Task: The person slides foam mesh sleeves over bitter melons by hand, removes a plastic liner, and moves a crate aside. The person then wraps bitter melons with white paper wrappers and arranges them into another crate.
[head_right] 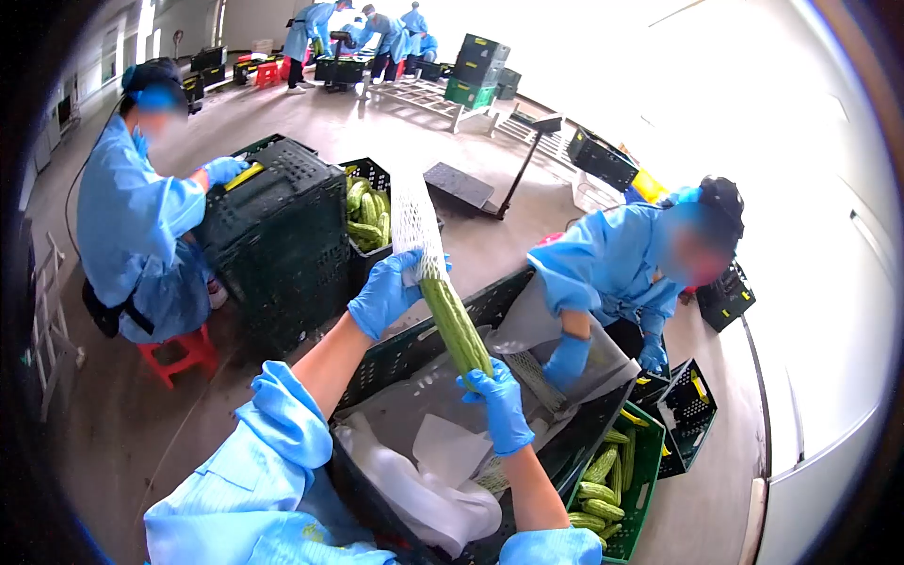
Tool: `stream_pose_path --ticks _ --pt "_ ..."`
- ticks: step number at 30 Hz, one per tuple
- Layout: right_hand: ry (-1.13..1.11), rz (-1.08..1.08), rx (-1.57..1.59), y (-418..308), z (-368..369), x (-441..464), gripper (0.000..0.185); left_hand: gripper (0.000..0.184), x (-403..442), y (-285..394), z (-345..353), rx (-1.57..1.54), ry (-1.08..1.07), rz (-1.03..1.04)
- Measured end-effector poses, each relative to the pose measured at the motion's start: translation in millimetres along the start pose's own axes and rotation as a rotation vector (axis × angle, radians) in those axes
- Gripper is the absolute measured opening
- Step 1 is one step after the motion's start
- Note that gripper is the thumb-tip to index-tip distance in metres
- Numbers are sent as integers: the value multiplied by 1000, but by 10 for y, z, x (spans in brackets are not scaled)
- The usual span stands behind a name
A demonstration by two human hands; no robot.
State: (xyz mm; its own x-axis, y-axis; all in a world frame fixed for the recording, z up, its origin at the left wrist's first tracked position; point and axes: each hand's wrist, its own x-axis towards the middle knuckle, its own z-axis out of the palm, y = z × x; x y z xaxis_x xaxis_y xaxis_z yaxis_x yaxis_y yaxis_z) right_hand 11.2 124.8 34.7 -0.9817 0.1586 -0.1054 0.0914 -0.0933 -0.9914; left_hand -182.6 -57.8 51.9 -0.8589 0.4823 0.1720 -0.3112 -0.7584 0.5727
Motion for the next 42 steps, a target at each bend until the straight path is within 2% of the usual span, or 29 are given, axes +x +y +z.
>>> stream_pose_path --ticks 2,5,11,17,20,24,27,36,42 --pt "6 -24 24 50 -58 34 43 43 11 -12 -66 -215 -39 -30" --pt "-6 -37 37 112 -93 62 43 40 42 -55 -114 -299 -51 -38" --pt "23 -45 38 139 -75 58 42 33 100 -150 -247 -97 -54 -52" --pt "45 -41 22 146 -72 57 41 36 13 -84 -8 -317 -54 13" --pt "57 -40 20 118 -46 38 41 39 73 -142 -19 -76 -61 52" --pt "72 -31 18 120 -53 42 41 45 44 -165 -16 107 -180 100" --pt "82 -41 -6 129 -61 56 41 50 37 -194 -24 170 -194 130" --pt "98 -63 -46 79 -5 30 41 33 -2 -126 122 127 76 100" --pt "106 -55 -57 79 -22 37 38 44 15 -71 70 -40 9 47"
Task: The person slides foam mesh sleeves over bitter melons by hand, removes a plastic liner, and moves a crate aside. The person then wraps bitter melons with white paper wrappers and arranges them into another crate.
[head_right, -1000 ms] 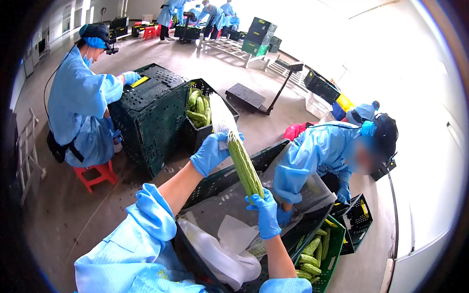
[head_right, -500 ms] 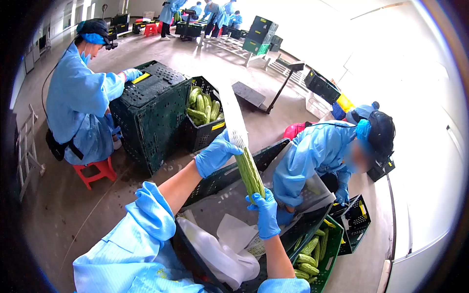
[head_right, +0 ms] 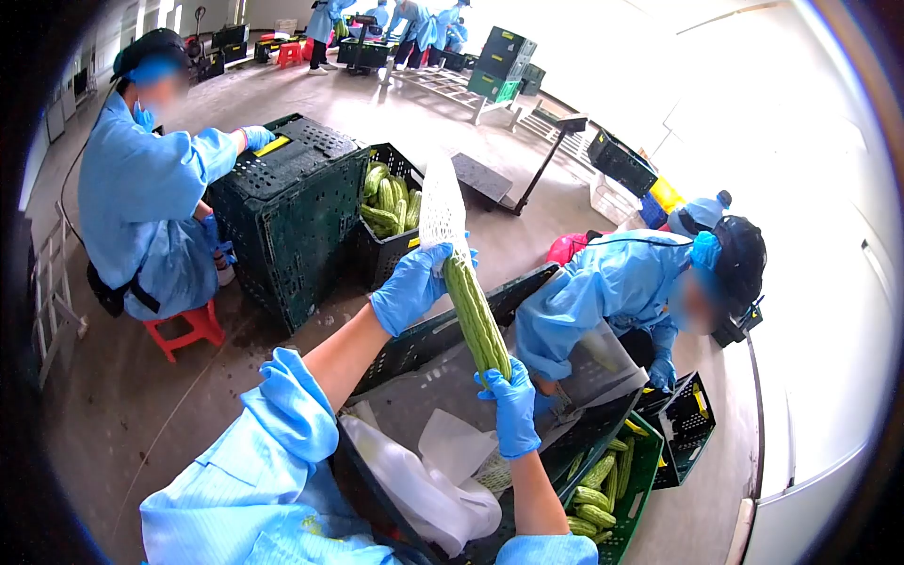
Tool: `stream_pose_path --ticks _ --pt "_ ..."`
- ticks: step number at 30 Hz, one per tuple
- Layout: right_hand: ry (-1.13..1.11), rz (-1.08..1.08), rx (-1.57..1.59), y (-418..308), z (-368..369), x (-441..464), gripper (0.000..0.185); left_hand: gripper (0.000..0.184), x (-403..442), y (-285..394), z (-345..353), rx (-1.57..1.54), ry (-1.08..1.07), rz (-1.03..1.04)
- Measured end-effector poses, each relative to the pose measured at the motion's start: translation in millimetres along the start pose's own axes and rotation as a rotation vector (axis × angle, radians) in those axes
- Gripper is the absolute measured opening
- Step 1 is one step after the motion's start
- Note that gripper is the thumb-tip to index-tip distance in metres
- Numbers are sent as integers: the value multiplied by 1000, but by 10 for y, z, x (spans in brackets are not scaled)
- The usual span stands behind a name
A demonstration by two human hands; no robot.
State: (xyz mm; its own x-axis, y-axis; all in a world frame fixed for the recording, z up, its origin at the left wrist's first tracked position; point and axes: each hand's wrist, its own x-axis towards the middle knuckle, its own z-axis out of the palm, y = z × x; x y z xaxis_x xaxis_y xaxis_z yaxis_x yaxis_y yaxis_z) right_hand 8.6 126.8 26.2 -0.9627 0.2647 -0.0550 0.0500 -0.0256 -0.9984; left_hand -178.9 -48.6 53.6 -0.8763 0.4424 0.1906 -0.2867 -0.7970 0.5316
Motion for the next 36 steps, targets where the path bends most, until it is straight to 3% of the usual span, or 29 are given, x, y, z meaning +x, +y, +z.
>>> stream_pose_path --ticks 12,28,36 --pt "-5 -13 -76 -15 7 -21 44 52 31 -54 -71 129 -17 15" --pt "10 -32 -122 55 45 -11 40 37 67 -179 -127 137 53 34" --pt "134 -102 -216 240 43 42 38 27 93 -236 -96 219 64 212"
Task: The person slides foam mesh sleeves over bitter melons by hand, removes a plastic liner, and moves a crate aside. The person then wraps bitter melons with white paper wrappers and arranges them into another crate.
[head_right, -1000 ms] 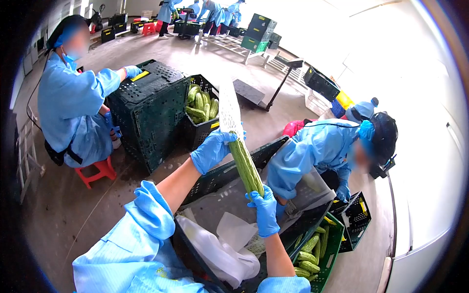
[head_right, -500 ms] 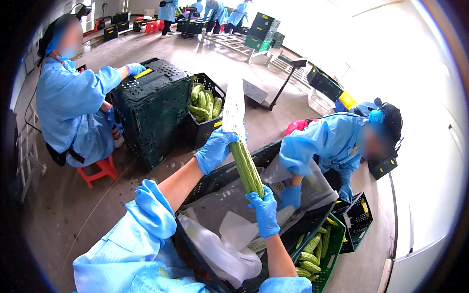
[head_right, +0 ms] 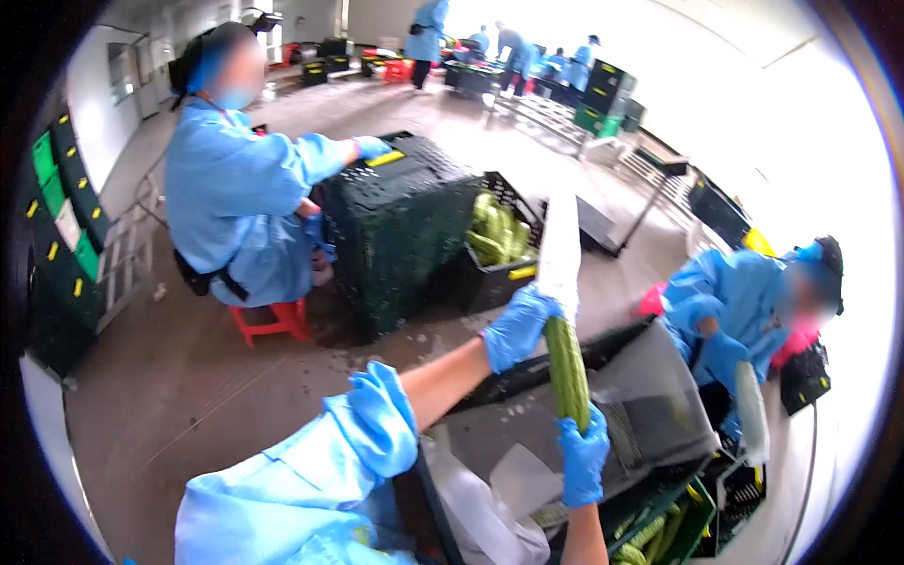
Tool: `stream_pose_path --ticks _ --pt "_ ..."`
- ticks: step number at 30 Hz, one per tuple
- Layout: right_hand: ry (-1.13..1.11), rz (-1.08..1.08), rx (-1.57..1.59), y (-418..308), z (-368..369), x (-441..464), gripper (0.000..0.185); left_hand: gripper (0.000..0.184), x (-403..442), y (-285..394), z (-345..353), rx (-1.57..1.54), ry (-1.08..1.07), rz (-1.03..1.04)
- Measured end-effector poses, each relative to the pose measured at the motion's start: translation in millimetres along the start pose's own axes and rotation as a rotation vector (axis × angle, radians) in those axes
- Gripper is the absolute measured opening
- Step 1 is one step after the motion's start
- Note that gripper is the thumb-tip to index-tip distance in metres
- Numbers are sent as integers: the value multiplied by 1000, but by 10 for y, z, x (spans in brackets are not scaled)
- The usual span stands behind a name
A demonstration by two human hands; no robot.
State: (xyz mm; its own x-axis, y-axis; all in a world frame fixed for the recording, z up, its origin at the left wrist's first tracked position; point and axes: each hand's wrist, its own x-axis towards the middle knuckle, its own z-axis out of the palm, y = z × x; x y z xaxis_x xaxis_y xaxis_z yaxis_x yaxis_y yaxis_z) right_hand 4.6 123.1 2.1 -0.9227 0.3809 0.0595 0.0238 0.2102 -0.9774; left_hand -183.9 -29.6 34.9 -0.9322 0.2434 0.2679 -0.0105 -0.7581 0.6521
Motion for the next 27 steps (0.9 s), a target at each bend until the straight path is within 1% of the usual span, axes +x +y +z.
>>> stream_pose_path --ticks 3,6,7,10,13,16,18,19,20,21,22,23,24,26,27 --pt "-12 -8 -20 -48 53 -51 36 31 37 -41 -53 51 51 -16" --pt "-1 -21 -38 -67 82 -73 35 33 43 -65 -62 13 70 -59" --pt "-55 -42 -104 0 18 -46 32 32 53 -72 -63 14 81 -65" --pt "-17 -127 -135 48 34 -40 30 30 70 -119 -78 13 104 -72" --pt "-9 -49 -157 -19 43 -61 38 28 67 -123 -78 19 105 -62" --pt "7 -115 -229 -155 83 -122 38 26 53 -93 -80 32 98 -81" --pt "1 -141 -256 64 13 -30 33 25 53 -74 -92 21 73 -96" --pt "0 -152 -271 150 10 7 30 26 59 -74 -108 19 73 -72" --pt "-2 -154 -240 214 23 36 31 26 64 -94 -118 14 70 -56" --pt "7 -152 -213 220 34 58 32 27 73 -104 -131 -1 64 -50" --pt "23 -146 -191 191 10 56 33 29 85 -70 -131 -83 18 -65" --pt "0 -132 -212 135 -5 33 35 30 69 -68 -121 -113 3 -87" --pt "26 -108 -149 82 11 5 44 32 15 44 -64 -144 -14 -109" --pt "25 -66 -125 14 20 -22 44 36 16 95 -86 -239 -13 -234" --pt "24 -58 -117 -24 18 -38 44 38 4 99 -71 -252 8 -222"
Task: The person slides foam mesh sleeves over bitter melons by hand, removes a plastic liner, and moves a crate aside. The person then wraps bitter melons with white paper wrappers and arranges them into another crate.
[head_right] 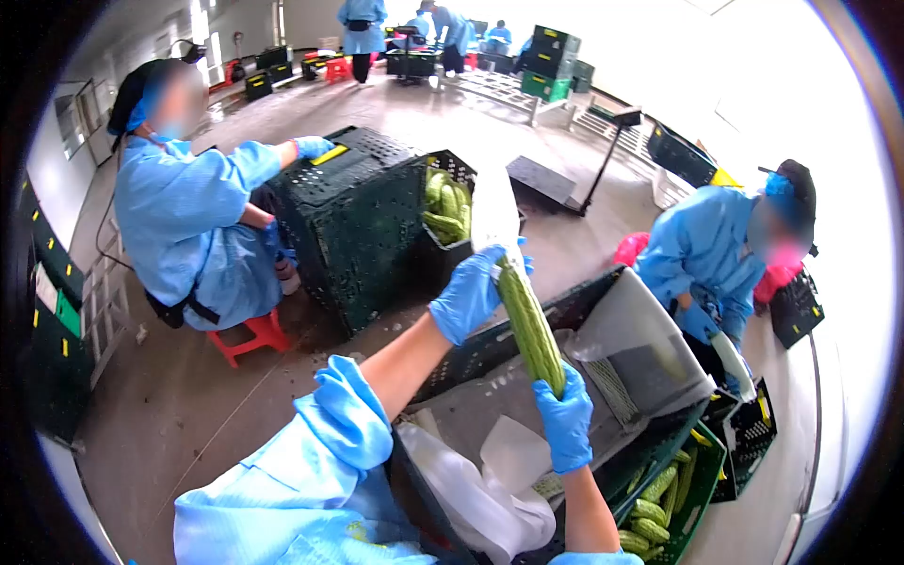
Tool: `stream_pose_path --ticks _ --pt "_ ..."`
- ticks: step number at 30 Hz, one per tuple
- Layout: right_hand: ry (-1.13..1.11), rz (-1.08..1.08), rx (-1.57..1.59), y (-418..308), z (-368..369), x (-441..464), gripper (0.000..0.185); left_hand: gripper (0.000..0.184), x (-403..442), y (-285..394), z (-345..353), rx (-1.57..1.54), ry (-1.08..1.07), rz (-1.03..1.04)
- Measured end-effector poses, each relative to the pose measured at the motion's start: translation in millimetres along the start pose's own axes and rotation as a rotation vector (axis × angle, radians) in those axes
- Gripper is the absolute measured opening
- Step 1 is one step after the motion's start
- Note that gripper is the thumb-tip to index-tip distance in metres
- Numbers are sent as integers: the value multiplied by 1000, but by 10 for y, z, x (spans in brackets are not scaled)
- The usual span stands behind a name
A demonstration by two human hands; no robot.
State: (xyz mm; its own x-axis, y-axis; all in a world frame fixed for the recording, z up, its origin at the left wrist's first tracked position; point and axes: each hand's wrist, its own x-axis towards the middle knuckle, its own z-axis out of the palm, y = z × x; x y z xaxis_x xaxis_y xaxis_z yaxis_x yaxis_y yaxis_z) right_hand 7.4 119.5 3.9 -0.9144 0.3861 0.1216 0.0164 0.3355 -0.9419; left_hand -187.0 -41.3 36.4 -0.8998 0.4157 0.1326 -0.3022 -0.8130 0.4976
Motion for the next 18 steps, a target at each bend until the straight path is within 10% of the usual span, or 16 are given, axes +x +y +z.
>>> stream_pose_path --ticks 18 --pt "-113 18 67 -22 -57 28 37 61 -77 113 32 146 -45 -81"
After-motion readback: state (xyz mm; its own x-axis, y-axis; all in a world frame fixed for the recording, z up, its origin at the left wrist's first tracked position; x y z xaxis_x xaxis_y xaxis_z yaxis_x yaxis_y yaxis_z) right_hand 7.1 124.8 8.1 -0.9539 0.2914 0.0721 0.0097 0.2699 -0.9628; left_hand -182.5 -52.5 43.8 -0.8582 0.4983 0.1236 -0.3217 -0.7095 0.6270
